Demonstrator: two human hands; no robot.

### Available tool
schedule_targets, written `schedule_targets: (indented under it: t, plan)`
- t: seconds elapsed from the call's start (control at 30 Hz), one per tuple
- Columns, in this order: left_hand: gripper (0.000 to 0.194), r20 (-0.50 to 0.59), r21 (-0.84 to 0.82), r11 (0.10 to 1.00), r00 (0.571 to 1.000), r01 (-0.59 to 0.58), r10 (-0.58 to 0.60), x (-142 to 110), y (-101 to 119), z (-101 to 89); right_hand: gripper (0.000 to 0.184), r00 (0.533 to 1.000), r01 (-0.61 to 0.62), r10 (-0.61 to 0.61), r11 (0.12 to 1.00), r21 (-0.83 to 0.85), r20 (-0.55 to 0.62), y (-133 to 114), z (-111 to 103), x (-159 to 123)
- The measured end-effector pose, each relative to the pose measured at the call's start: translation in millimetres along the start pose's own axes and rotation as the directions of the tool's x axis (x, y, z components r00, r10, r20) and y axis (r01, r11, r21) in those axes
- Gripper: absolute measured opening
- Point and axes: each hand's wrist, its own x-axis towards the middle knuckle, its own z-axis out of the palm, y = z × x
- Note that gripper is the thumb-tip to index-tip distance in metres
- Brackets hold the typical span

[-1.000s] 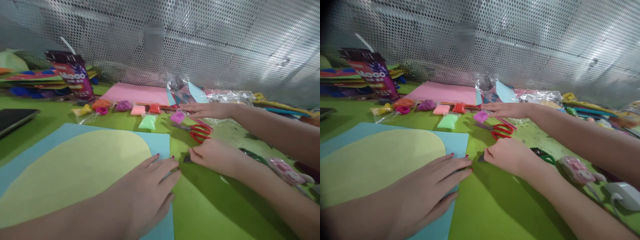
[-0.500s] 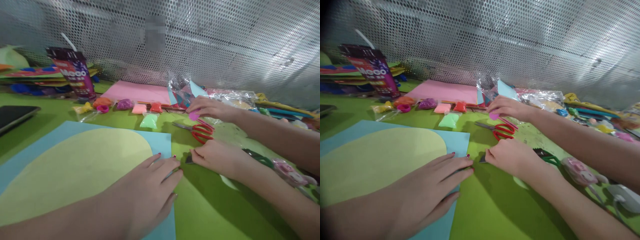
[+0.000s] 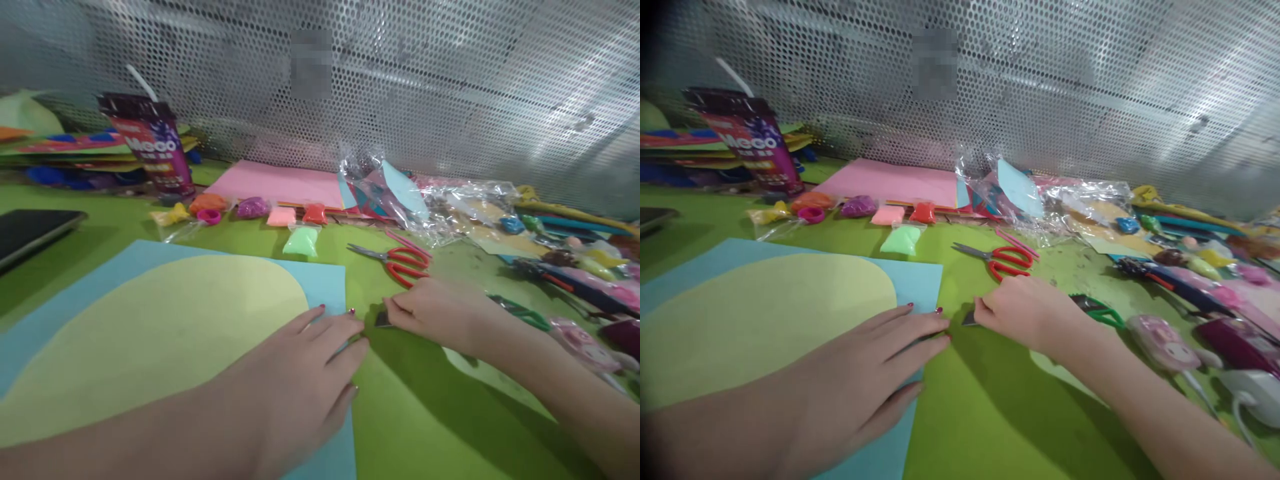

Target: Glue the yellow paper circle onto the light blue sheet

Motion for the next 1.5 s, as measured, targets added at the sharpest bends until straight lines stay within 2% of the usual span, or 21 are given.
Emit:
schedule_targets:
  t: [0.4, 0.53, 0.77, 0.93, 1.2, 1.5]
  plan:
    - [0.035, -0.03, -0.037, 0.999, 0.999, 0.029, -0.03, -0.3, 0.4, 2.6, 0.046, 0.998, 0.017, -0.015, 1.0, 0.021, -0.054, 2.4, 2.8, 2.7]
    - [0.035, -0.009, -0.052, 0.998, 1.0, 0.027, -0.028, 0.0, 0.5, 1.3, 0.049, 0.999, 0.026, -0.024, 0.999, 0.044, -0.036, 3.7, 1.6, 2.2]
    - [0.035, -0.005, -0.061, 0.998, 0.999, 0.031, -0.032, 1.4, 0.9, 0.4, 0.047, 0.999, -0.024, 0.024, 1.0, 0.007, -0.025, -1.0, 0.4, 1.2]
    - [0.035, 0.015, -0.066, 0.997, 0.999, 0.032, -0.031, 1.0, 1.4, -1.3, 0.048, 0.998, -0.065, 0.065, 0.997, 0.045, 0.004, -4.5, -1.6, 1.6]
    - [0.035, 0.004, -0.057, 0.998, 0.999, 0.038, -0.038, -1.7, 1.3, 0.9, 0.048, 0.999, 0.038, -0.036, 0.998, 0.057, -0.036, 3.7, 4.0, 1.8]
    - [0.034, -0.002, -0.055, 0.998, 0.999, 0.037, -0.037, 0.6, 1.5, -0.4, 0.046, 0.997, -0.052, 0.055, 0.997, 0.065, -0.05, -2.6, 0.1, 1.1]
